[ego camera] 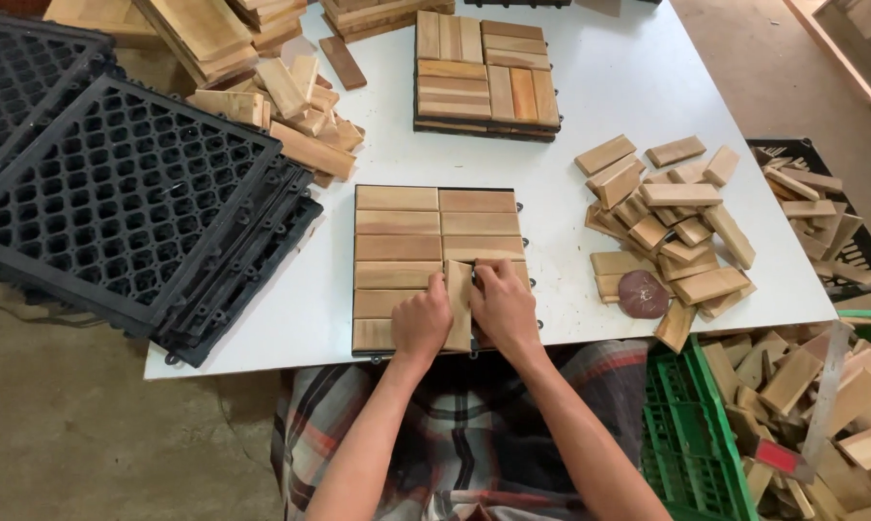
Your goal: Assembling modular wood tiles by placing individual wooden slats into a plastic grid base on a workbench.
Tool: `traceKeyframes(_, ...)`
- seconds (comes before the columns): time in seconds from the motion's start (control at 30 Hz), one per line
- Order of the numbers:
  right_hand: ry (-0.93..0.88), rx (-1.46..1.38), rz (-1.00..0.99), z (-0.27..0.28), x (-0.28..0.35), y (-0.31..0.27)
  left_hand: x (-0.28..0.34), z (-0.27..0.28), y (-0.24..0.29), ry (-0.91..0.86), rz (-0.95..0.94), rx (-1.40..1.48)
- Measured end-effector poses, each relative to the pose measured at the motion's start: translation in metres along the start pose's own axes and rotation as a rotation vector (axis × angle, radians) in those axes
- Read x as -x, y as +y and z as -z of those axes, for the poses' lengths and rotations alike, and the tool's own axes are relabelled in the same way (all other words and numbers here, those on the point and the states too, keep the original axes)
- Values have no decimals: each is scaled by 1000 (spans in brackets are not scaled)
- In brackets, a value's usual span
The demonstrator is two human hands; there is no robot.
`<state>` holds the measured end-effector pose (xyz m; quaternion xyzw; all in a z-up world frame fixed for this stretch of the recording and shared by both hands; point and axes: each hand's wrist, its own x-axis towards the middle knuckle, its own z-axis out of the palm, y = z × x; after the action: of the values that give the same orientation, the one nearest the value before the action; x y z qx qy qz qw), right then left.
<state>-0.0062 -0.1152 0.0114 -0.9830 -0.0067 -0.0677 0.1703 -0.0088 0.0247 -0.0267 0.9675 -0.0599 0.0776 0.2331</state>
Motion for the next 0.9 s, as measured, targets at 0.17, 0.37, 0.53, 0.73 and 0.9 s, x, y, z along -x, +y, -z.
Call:
traceKeyframes(0.17, -42, 20, -17, -20, 28, 0, -8, -12, -12, 28, 32, 90)
traceKeyframes(0.37, -236, 17, -41, -1, 76, -29, -8, -16, -21, 145, -34, 260)
traceKeyframes(0.53, -149, -124, 51, -18, 81, -8, -6, -9, -20, 141, -20, 310)
traceKeyframes(0.73, 11, -237, 231, -17, 86, 13, -4, -6, -20, 117, -1, 329)
traceKeyframes(0.9, 81, -41, 426, -14, 84, 30, -5, -4, -20, 92, 27, 378)
